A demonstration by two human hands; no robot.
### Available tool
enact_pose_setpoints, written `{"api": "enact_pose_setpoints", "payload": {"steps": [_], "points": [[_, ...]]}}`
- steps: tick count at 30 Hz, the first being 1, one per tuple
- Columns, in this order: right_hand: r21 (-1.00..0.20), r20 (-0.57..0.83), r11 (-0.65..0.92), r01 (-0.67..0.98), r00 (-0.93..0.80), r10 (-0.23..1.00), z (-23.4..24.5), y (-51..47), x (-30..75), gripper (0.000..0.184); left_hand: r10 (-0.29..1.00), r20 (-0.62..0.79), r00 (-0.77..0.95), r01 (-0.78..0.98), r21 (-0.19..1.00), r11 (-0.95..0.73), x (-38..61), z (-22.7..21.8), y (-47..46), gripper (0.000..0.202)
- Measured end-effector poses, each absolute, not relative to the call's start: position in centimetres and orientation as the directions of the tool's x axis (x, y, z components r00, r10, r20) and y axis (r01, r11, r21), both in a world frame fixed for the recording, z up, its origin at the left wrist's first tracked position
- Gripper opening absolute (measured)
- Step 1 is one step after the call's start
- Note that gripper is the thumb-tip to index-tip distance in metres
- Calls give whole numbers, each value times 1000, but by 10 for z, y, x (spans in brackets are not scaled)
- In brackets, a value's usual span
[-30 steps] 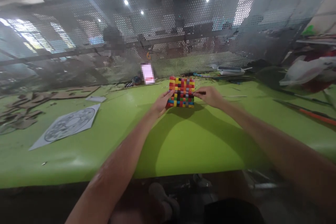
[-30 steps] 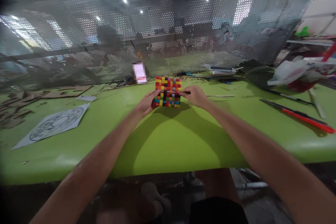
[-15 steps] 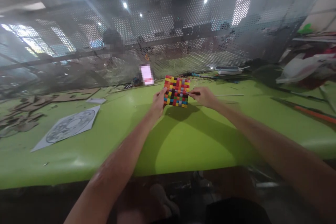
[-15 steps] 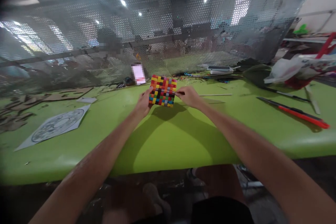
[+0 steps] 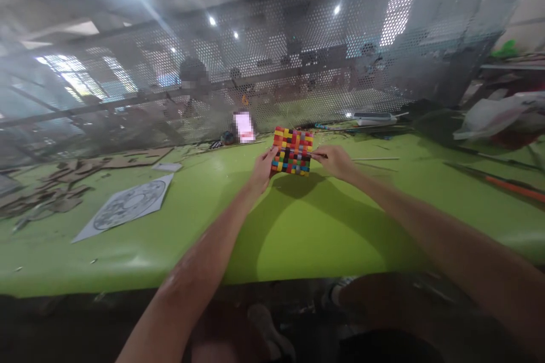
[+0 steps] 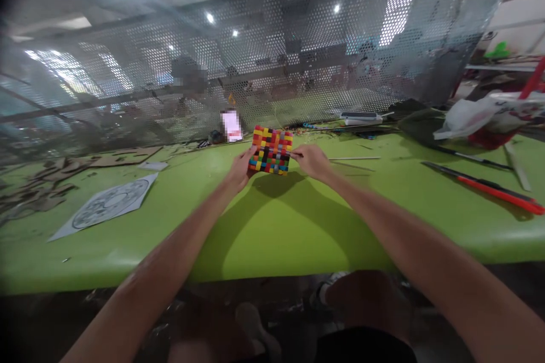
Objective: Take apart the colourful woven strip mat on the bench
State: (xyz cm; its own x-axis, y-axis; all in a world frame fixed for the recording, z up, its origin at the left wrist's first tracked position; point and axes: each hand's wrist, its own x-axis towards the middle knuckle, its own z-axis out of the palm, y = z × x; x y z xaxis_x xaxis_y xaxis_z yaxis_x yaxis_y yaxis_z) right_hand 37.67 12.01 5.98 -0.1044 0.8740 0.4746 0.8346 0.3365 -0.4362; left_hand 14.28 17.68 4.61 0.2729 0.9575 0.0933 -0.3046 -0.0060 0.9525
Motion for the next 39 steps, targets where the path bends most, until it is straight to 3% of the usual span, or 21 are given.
{"api": "enact_pose_setpoints", "payload": {"steps": [14, 18, 28, 32, 39], "points": [[-419, 522, 263, 869, -5, 853, 60, 121, 385, 27, 897, 80, 435, -164, 986, -9, 133, 42, 187, 41], [-408, 545, 302, 862, -36, 837, 58, 124, 385, 27, 925, 65, 374, -142, 990, -12, 132, 42, 188, 46], [-395, 574, 374, 839, -92, 814, 61, 124, 389, 28, 909, 125, 397, -108, 990, -89, 131, 44, 189, 33], [-393, 559, 352, 850, -83, 825, 61, 126, 391, 27, 898, 145, 415, -76, 989, -124, 129, 41, 192, 32], [-428, 511, 305, 851, -50, 858, 60, 129, 394, 31, 903, 104, 418, 14, 993, -121, 119, 45, 194, 13]]}}
